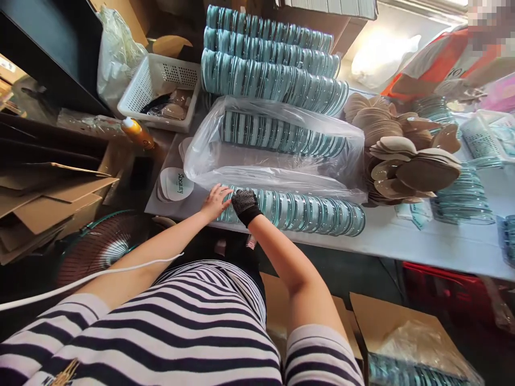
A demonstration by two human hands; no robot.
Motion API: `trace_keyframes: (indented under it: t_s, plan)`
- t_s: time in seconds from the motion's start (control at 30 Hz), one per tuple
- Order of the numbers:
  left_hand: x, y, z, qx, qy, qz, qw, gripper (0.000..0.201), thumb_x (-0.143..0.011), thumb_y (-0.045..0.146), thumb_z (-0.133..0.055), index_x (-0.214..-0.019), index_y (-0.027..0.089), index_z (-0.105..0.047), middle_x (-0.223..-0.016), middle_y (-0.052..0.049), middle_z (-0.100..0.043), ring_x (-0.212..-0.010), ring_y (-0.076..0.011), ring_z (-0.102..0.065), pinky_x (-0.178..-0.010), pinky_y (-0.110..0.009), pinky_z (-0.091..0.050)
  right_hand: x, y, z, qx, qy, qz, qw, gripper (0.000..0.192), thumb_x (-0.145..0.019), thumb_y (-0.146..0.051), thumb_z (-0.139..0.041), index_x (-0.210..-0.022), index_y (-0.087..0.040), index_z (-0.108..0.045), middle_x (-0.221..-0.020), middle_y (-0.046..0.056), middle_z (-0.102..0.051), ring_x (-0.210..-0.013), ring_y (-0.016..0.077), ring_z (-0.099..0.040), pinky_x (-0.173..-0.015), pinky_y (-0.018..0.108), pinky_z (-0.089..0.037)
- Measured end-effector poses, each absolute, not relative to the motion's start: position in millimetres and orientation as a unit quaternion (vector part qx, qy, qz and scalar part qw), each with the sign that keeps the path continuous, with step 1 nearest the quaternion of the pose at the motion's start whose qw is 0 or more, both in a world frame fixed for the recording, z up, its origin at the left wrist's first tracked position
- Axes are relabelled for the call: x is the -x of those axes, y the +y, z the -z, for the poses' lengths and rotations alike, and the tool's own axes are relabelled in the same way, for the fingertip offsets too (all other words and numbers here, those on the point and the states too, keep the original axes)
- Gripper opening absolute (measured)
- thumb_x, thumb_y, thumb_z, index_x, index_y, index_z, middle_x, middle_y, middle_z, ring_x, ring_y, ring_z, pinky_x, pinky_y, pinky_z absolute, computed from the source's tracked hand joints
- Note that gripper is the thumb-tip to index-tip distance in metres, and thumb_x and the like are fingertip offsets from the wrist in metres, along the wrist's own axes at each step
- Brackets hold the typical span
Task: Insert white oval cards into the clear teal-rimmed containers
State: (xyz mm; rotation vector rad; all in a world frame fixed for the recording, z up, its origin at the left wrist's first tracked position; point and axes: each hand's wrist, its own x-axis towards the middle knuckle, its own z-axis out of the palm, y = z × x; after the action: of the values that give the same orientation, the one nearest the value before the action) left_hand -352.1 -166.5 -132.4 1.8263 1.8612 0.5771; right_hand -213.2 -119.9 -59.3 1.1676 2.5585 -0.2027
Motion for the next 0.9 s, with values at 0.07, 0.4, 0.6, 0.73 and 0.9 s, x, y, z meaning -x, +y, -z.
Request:
trace_keyframes:
  t_s: [0.07,0.4,0.6,0.73,0.9]
  plan:
    - [352.1,-166.9,130.2,-0.661,0.679,-0.211,0.240,0.040,-0.091,0.034,-0.053,-0.130,0.027,-0.058,-0.138,-0.006,-0.052,-0.140,-0.0292,-0.028,-0.115,-0.045,-0.029,218.3,-118.0,58.2,-0.401,0.897,0.074,0.169,0.038,-0.093,-0.012,-0.033,-0.114,-0.007,-0.064,-0.108,0.023,-0.065,-0.102,0.0292,-0.063,-0.086,0.042,-0.045]
    - [352.9,-168.2,126.9,-0.670,0.681,-0.178,0.236,0.046,-0.090,0.030,-0.052,-0.136,0.030,-0.052,-0.143,-0.005,-0.048,-0.142,-0.0291,-0.025,-0.110,-0.048,-0.037,243.2,-110.7,52.5,-0.408,0.887,0.108,0.188,0.032,-0.089,-0.011,-0.041,-0.112,-0.006,-0.063,-0.105,0.023,-0.068,-0.103,0.0293,-0.065,-0.084,0.041,-0.048]
    - [351.2,-168.7,119.6,-0.663,0.688,-0.164,0.244,0.042,-0.092,0.037,-0.050,-0.133,0.033,-0.054,-0.143,-0.004,-0.048,-0.143,-0.0286,-0.025,-0.108,-0.049,-0.037,204.6,-142.6,63.5,-0.430,0.874,0.135,0.180,0.028,-0.091,-0.026,-0.047,-0.110,-0.016,-0.065,-0.102,0.015,-0.071,-0.097,0.0260,-0.067,-0.081,0.034,-0.049]
    - [349.4,-167.7,116.4,-0.660,0.689,-0.166,0.248,0.040,-0.092,0.037,-0.049,-0.132,0.033,-0.055,-0.142,-0.004,-0.049,-0.143,-0.0283,-0.024,-0.108,-0.048,-0.037,184.6,-185.0,95.1,-0.454,0.854,0.168,0.191,0.027,-0.092,-0.030,-0.046,-0.105,-0.019,-0.067,-0.098,0.012,-0.072,-0.090,0.0239,-0.069,-0.074,0.029,-0.049]
    - [350.4,-168.4,117.1,-0.660,0.688,-0.165,0.251,0.040,-0.092,0.036,-0.049,-0.132,0.031,-0.055,-0.142,-0.004,-0.049,-0.143,-0.0286,-0.025,-0.109,-0.047,-0.037,178.8,-214.6,136.3,-0.491,0.826,0.201,0.188,0.030,-0.094,-0.027,-0.043,-0.112,-0.021,-0.067,-0.105,0.011,-0.072,-0.093,0.0228,-0.069,-0.072,0.028,-0.048]
